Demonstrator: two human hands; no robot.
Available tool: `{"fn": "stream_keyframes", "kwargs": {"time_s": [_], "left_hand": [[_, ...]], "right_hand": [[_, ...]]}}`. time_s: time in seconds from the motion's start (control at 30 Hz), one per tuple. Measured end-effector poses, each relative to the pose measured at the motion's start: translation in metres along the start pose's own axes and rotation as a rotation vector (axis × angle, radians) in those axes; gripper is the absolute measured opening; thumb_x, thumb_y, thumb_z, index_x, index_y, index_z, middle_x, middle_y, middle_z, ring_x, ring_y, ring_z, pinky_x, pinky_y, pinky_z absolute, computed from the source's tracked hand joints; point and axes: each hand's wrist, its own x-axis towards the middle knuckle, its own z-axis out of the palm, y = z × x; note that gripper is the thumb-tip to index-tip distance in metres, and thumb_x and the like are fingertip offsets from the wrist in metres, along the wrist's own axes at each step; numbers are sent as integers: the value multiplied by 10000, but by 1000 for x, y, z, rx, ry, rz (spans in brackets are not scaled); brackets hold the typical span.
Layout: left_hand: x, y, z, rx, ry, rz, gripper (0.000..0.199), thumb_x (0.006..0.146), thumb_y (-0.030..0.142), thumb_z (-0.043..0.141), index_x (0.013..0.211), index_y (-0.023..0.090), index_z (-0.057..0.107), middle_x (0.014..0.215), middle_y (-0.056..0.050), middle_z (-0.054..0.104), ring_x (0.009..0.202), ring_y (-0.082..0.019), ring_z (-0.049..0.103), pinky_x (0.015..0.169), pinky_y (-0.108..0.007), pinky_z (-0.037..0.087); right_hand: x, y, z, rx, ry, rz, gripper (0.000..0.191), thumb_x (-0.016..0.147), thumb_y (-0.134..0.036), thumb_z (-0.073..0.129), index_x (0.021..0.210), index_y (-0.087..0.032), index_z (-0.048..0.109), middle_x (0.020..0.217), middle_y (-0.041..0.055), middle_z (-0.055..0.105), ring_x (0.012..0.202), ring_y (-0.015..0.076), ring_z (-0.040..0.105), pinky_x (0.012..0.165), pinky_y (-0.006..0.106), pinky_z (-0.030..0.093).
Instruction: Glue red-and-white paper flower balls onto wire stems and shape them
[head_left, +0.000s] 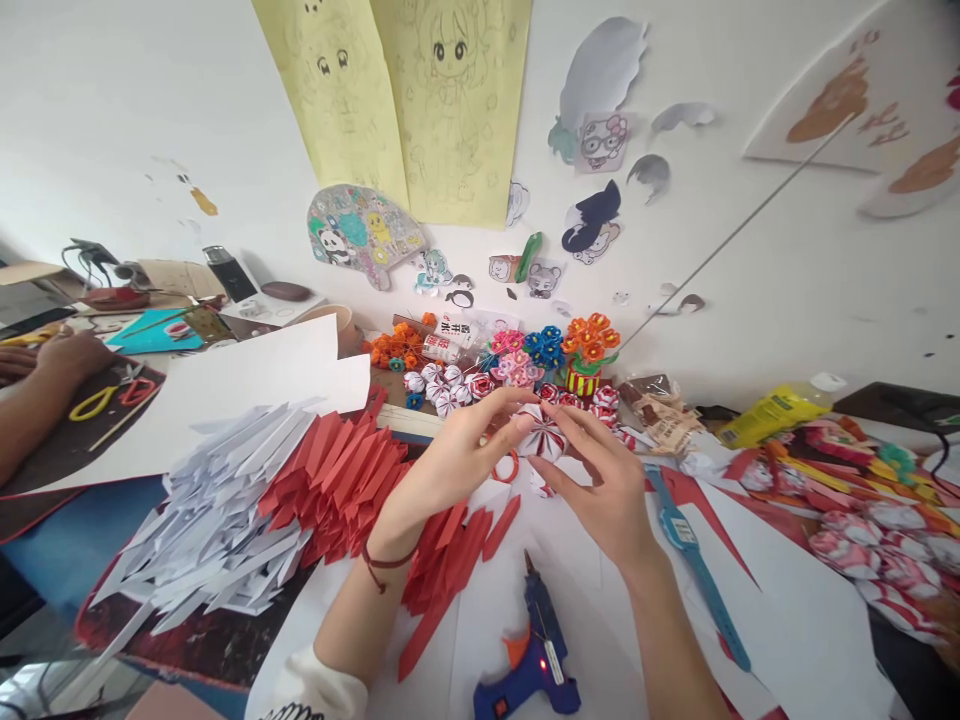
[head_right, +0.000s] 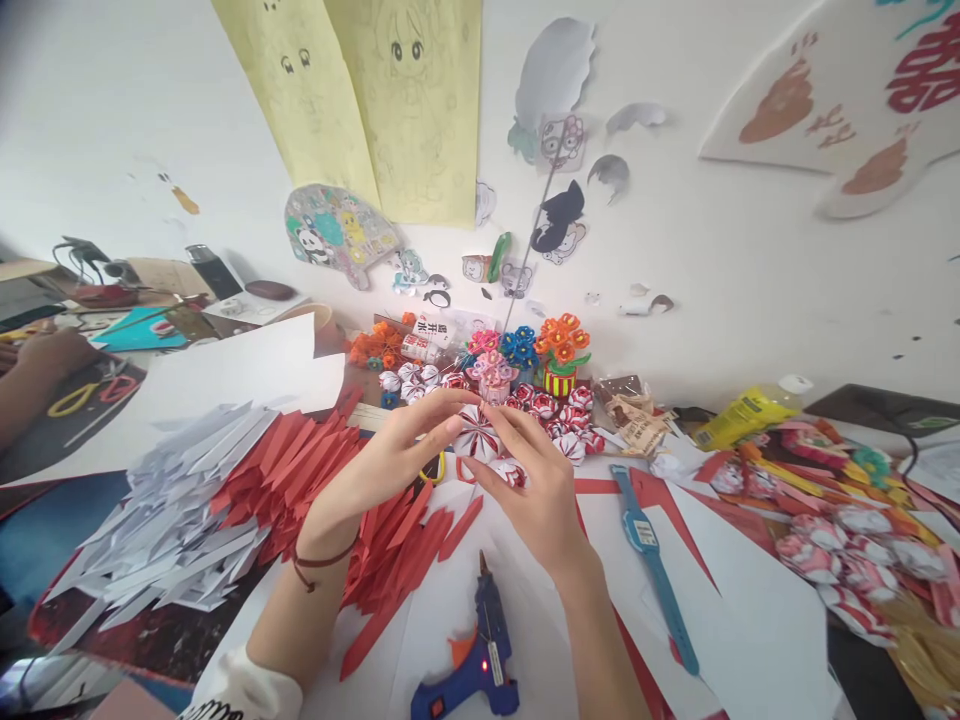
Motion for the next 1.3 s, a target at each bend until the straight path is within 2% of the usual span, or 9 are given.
{"fn": "stream_keyframes", "kwargs": {"time_s": [0.17, 0.37, 0.53, 0.63, 0.77, 0.9, 1.03, 1.2, 1.3], "left_hand": [[-2, 5, -7, 125, -3, 110, 450, 908, 378, 702, 1334, 274, 597, 1280, -28, 681, 1056, -187, 638, 924, -271, 487], [-2, 11, 0, 98, 60, 131, 442, 882, 397, 719, 1304, 282, 659, 1221, -42, 726, 959, -193, 674, 865, -282, 544], [-3, 15, 0, 83, 88, 132, 431, 871, 367, 741, 1290, 285, 679, 1195, -27, 744, 949, -184, 678, 881, -262, 524], [-2, 15, 1, 80, 94, 129, 426, 856, 357, 759, 1271, 283, 694, 1177, -18, 753, 929, -179, 679, 866, -249, 515], [-1, 14, 4, 61, 98, 124, 417, 850, 355, 767, 1255, 281, 704, 1162, -11, 759, 889, -167, 682, 841, -240, 516], [-1, 12, 6, 40, 113, 136, 408, 853, 362, 764, 1246, 263, 709, 1189, -28, 752, 952, -189, 693, 868, -254, 519], [0, 13, 6, 43, 136, 148, 406, 847, 357, 771, 1235, 252, 713, 1186, -36, 752, 982, -197, 693, 890, -259, 520], [1, 13, 7, 45, 138, 160, 402, 854, 358, 763, 1244, 277, 707, 1192, -31, 749, 1007, -204, 694, 893, -263, 524], [2, 11, 9, 59, 140, 141, 398, 862, 373, 752, 1243, 266, 708, 1192, -42, 749, 983, -206, 695, 878, -272, 525]], "right_hand": [[-1, 0, -3, 56, -19, 59, 540, 883, -241, 720, 1392, -351, 578, 1320, 42, 627, 1195, 218, 619, 1005, 346, 537], [-2, -1, -9, 49, -16, 48, 567, 882, -246, 716, 1413, -368, 557, 1336, 46, 623, 1197, 236, 623, 994, 365, 550], [-2, -2, -14, 74, -68, 97, 580, 898, -270, 698, 1443, -366, 521, 1394, 54, 589, 1253, 248, 595, 997, 375, 552], [-1, -3, -17, 67, -80, 99, 513, 943, -273, 635, 1435, -371, 528, 1410, 41, 593, 1271, 233, 590, 993, 352, 551], [1, -5, -18, 107, -12, 121, 392, 976, -259, 579, 1350, -368, 619, 1356, 24, 650, 1239, 206, 622, 917, 299, 581], [1, -6, -13, 218, 50, 215, 311, 956, -304, 615, 1255, -338, 697, 1321, 40, 681, 1226, 227, 638, 884, 315, 601], [1, -1, -6, 449, 116, 380, 362, 902, -360, 691, 1260, -309, 697, 1379, 56, 654, 1293, 256, 599, 1003, 383, 559], [2, 6, -2, 685, 63, 613, 454, 834, -427, 753, 1251, -253, 705, 1292, 88, 707, 1223, 292, 649, 1019, 459, 542], [4, 5, -3, 719, 73, 641, 450, 814, -430, 770, 1226, -257, 717, 1284, 85, 712, 1220, 285, 643, 1016, 445, 533]]}}
